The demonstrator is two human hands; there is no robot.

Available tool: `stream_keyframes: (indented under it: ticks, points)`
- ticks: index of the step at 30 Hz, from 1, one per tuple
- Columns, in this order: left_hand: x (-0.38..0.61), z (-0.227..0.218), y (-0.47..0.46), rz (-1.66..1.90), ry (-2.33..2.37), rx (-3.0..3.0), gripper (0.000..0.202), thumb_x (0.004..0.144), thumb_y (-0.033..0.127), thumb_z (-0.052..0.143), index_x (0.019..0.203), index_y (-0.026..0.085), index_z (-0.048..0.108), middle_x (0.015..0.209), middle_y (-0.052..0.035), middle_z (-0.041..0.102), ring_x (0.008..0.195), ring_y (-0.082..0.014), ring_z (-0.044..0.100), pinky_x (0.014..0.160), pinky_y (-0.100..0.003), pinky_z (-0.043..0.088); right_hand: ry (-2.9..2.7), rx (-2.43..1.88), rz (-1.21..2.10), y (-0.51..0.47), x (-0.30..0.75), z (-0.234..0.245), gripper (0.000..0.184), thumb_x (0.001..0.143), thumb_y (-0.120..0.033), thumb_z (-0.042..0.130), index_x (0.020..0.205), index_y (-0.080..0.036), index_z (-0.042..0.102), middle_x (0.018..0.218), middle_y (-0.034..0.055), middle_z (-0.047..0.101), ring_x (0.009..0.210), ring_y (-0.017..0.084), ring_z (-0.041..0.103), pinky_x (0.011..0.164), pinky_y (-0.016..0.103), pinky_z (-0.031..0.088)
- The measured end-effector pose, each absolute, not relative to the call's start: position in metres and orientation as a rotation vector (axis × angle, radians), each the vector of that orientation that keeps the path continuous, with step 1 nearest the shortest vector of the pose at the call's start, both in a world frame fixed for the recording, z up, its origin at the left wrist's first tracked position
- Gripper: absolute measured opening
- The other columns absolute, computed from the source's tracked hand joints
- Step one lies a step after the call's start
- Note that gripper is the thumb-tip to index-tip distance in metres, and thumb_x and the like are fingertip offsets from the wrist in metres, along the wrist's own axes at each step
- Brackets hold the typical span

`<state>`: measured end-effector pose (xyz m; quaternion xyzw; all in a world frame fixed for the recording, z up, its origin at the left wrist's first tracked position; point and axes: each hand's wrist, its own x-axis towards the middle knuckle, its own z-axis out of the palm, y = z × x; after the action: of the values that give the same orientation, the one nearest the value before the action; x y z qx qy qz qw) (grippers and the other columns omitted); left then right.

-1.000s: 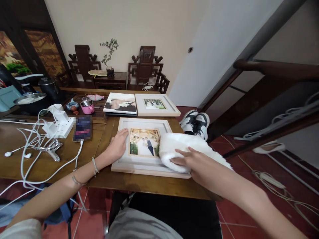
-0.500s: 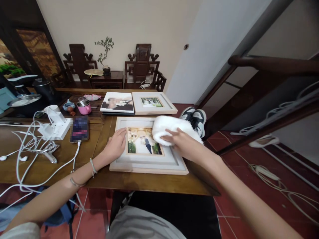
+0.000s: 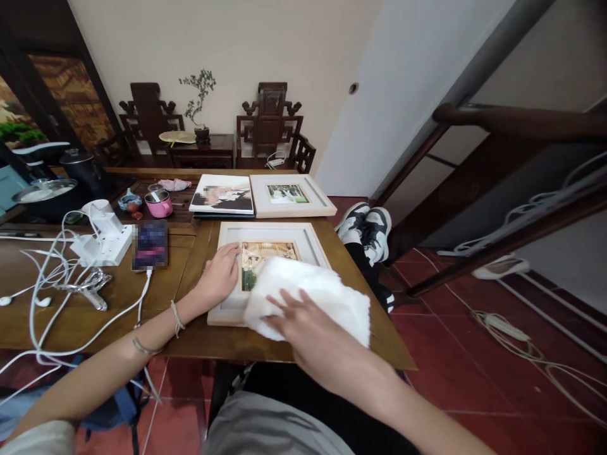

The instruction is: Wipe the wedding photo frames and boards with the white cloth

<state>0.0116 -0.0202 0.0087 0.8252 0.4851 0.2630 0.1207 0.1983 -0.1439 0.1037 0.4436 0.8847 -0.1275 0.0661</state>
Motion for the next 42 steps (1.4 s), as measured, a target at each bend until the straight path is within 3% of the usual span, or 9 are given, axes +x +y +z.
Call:
stream_keyframes:
  ticks: [7,11,14,18,24,31,36,39,42]
  points:
    - [0.009,0.007,-0.018,0.743,1.398,2.457,0.036,0.096,0.02,0.035,0.125,0.012,0.054,0.138,-0.0146,0.052,0.132,-0.0249,0.045,0.109,-0.049,0.039,2.84,1.318,-0.407,-0.148,0.196,0.084,0.055,0.07,0.001,0.047,0.12,-0.013,0.066,0.147,0.0164,0.044,0.139,0.036,0.029,0.114,0.059,0.019]
    - [0.01,0.005,-0.018,0.759,1.397,2.461,0.035,0.095,0.019,0.036,0.121,0.012,0.057,0.137,-0.0153,0.053,0.131,-0.0252,0.046,0.109,-0.048,0.04,2.78,1.502,-0.334,-0.16,0.259,0.081,0.065,0.059,0.006,0.042,0.112,-0.016,0.071,0.139,0.013,0.053,0.136,0.031,0.038,0.114,0.056,0.024]
    - [0.011,0.006,-0.019,0.758,1.399,2.467,0.034,0.095,0.018,0.036,0.12,0.013,0.058,0.136,-0.0148,0.053,0.131,-0.0253,0.046,0.109,-0.048,0.039,2.783,1.623,-0.217,-0.156,0.294,0.077,0.063,0.061,0.006,0.038,0.105,-0.02,0.073,0.137,0.0095,0.055,0.132,0.029,0.044,0.111,0.052,0.034]
    - [0.011,0.009,-0.021,0.73,1.416,2.473,0.035,0.094,0.017,0.035,0.121,0.012,0.058,0.136,-0.0155,0.053,0.131,-0.0256,0.045,0.109,-0.049,0.039,2.699,1.755,-0.01,-0.11,0.298,0.069,0.064,0.068,0.005,0.039,0.122,-0.017,0.064,0.146,0.015,0.044,0.127,0.031,0.05,0.102,0.048,0.042]
    - [0.01,0.011,-0.02,0.738,1.399,2.477,0.037,0.095,0.017,0.035,0.123,0.012,0.057,0.137,-0.0149,0.053,0.131,-0.0245,0.046,0.108,-0.046,0.041,2.623,1.711,0.287,-0.031,0.257,0.062,0.061,0.074,0.005,0.042,0.131,-0.011,0.056,0.143,0.0157,0.049,0.135,0.036,0.035,0.107,0.055,0.029]
    - [0.012,0.009,-0.02,0.767,1.4,2.455,0.037,0.094,0.016,0.036,0.123,0.011,0.058,0.138,-0.0145,0.053,0.131,-0.024,0.047,0.109,-0.046,0.04,2.685,1.34,-0.162,-0.121,0.249,0.089,0.07,0.067,0.009,0.043,0.132,-0.013,0.056,0.145,0.0157,0.045,0.137,0.035,0.033,0.109,0.056,0.029]
    - [0.012,0.013,-0.021,0.733,1.412,2.478,0.036,0.094,0.014,0.036,0.121,0.008,0.058,0.136,-0.0166,0.054,0.13,-0.025,0.047,0.109,-0.046,0.041,2.661,1.289,-0.371,-0.166,0.253,0.105,0.079,0.064,0.01,0.039,0.134,-0.023,0.055,0.145,0.0112,0.047,0.138,0.028,0.035,0.108,0.046,0.038]
    - [0.011,0.014,-0.021,0.722,1.401,2.499,0.035,0.094,0.015,0.036,0.121,0.01,0.058,0.136,-0.0164,0.054,0.13,-0.0253,0.047,0.108,-0.046,0.041,2.643,1.436,-0.203,-0.131,0.252,0.095,0.084,0.063,0.013,0.037,0.138,-0.022,0.051,0.144,0.0124,0.048,0.137,0.029,0.037,0.107,0.045,0.039]
    - [0.01,0.011,-0.02,0.733,1.39,2.512,0.035,0.094,0.016,0.036,0.121,0.011,0.058,0.136,-0.0154,0.054,0.131,-0.0248,0.046,0.108,-0.046,0.041,2.627,1.626,0.143,-0.068,0.251,0.077,0.085,0.065,0.015,0.035,0.141,-0.021,0.047,0.156,0.0082,0.028,0.139,0.038,0.029,0.107,0.055,0.034]
